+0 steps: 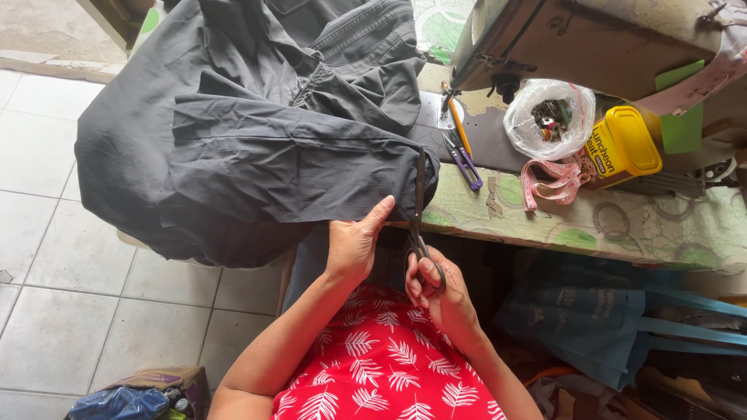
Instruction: The person handles a pair of dark gray trousers on a workbench, unfolding and smoothing the fabric. Using a pair of scissors, the person cuts along the side seam of the trousers, separating the leg from the main body of the garment.
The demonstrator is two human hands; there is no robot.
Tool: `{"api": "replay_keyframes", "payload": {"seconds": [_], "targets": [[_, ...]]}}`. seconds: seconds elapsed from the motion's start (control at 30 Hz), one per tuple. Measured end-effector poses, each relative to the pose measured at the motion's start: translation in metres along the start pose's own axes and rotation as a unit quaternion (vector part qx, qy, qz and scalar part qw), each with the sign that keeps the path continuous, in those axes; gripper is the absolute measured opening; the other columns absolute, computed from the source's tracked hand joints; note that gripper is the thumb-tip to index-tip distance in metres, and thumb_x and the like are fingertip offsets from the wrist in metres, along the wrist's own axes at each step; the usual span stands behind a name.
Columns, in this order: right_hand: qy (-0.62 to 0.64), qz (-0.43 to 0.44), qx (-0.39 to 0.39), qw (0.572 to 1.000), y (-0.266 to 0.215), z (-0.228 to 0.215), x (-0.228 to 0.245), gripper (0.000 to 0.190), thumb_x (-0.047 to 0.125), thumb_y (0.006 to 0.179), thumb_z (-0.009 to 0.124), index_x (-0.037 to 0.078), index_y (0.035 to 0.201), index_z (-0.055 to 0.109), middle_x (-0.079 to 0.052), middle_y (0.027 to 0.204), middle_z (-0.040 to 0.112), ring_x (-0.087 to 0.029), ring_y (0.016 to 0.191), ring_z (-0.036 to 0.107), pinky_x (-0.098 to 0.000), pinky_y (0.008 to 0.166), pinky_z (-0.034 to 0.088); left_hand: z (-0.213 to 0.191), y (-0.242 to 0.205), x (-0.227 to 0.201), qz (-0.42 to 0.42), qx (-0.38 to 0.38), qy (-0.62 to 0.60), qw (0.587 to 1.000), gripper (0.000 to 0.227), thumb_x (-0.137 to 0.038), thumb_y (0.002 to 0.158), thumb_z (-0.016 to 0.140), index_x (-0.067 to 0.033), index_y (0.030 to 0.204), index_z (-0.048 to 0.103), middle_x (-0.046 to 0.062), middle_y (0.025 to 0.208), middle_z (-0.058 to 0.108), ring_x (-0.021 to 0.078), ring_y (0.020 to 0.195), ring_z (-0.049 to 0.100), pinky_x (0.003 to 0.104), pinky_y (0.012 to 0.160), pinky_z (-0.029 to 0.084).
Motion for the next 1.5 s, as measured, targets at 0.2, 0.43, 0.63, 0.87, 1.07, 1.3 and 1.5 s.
{"api": "replay_keyframes", "payload": {"seconds": [0.2, 0.43, 0.63, 0.87, 1.07, 1.3, 1.5], "targets": [[0.002, 0.002, -0.006, 1.0, 0.003, -0.005, 0.0, 0.03, 0.025, 0.101, 0.058, -0.004, 0.092, 0.056, -0.009, 0.054, 0.044, -0.015, 0.04, 0.045, -0.0216, 0.039, 0.038, 0.019, -0.022, -0.033, 0.03, 0.011, 0.041, 0.999, 0.044, 0.007, 0.075, 0.088, -0.0007, 0.116, 0.075, 0.011, 0.107, 0.078, 0.0165, 0.099, 0.071, 0.042, 0.092, 0.063], [0.012, 0.018, -0.019, 1.0, -0.002, -0.015, -0.009, 0.017, 0.011, 0.095, 0.064, -0.004, 0.089, 0.057, -0.008, 0.049, 0.042, -0.011, 0.036, 0.039, -0.0231, 0.037, 0.039, 0.024, -0.025, -0.04, 0.037, 0.018, 0.056, 0.998, 0.05, 0.008, 0.074, 0.088, 0.0002, 0.122, 0.072, 0.01, 0.11, 0.078, 0.0138, 0.103, 0.068, 0.039, 0.097, 0.06], [0.015, 0.033, -0.016, 0.999, -0.001, -0.025, -0.016, 0.017, 0.01, 0.094, 0.066, -0.005, 0.09, 0.058, -0.012, 0.048, 0.044, -0.016, 0.035, 0.042, -0.0226, 0.035, 0.037, 0.007, -0.019, -0.024, 0.04, 0.02, 0.069, 0.997, 0.049, 0.006, 0.074, 0.09, -0.0004, 0.121, 0.073, 0.012, 0.111, 0.078, 0.0171, 0.102, 0.071, 0.041, 0.096, 0.061], [0.003, -0.002, -0.003, 1.0, 0.017, -0.016, 0.006, 0.028, 0.021, 0.099, 0.061, -0.005, 0.091, 0.058, -0.012, 0.051, 0.042, -0.017, 0.036, 0.043, -0.0223, 0.036, 0.038, 0.002, -0.021, -0.021, 0.039, 0.023, 0.1, 0.994, 0.051, 0.003, 0.073, 0.091, 0.0005, 0.121, 0.073, 0.011, 0.111, 0.078, 0.0138, 0.102, 0.068, 0.04, 0.097, 0.059], [-0.003, -0.002, -0.004, 1.0, 0.015, -0.025, -0.001, 0.021, 0.014, 0.096, 0.063, -0.004, 0.087, 0.057, -0.009, 0.049, 0.04, -0.011, 0.035, 0.037, -0.0224, 0.036, 0.038, 0.005, -0.027, -0.029, 0.043, 0.029, 0.113, 0.992, 0.05, 0.002, 0.073, 0.092, 0.0006, 0.12, 0.074, 0.01, 0.112, 0.077, 0.0133, 0.102, 0.067, 0.041, 0.098, 0.059], [0.012, -0.003, 0.008, 1.0, 0.012, -0.026, -0.003, 0.014, 0.006, 0.096, 0.062, -0.003, 0.087, 0.057, -0.007, 0.049, 0.038, -0.009, 0.036, 0.034, -0.0228, 0.037, 0.039, -0.015, -0.027, -0.038, 0.051, 0.007, 0.11, 0.993, 0.034, 0.003, 0.066, 0.096, 0.0031, 0.096, 0.079, 0.011, 0.088, 0.079, 0.0128, 0.08, 0.07, 0.038, 0.08, 0.063], [-0.049, 0.025, 0.038, 0.998, -0.001, -0.012, 0.021, 0.016, 0.013, 0.094, 0.063, 0.002, 0.086, 0.055, -0.001, 0.062, 0.038, -0.008, 0.048, 0.034, -0.0228, 0.041, 0.027, -0.034, -0.032, -0.102, 0.096, -0.005, -0.092, 0.991, 0.026, 0.003, 0.086, 0.076, -0.0079, 0.067, 0.062, 0.012, 0.087, 0.074, 0.0225, 0.083, 0.073, 0.041, 0.079, 0.065]]}}
Point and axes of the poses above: each hand's wrist, its own y-axis towards the middle knuckle, its own z-axis out of the palm, x = y × z, the point moved 9 cm from there along y, towards the middle knuckle
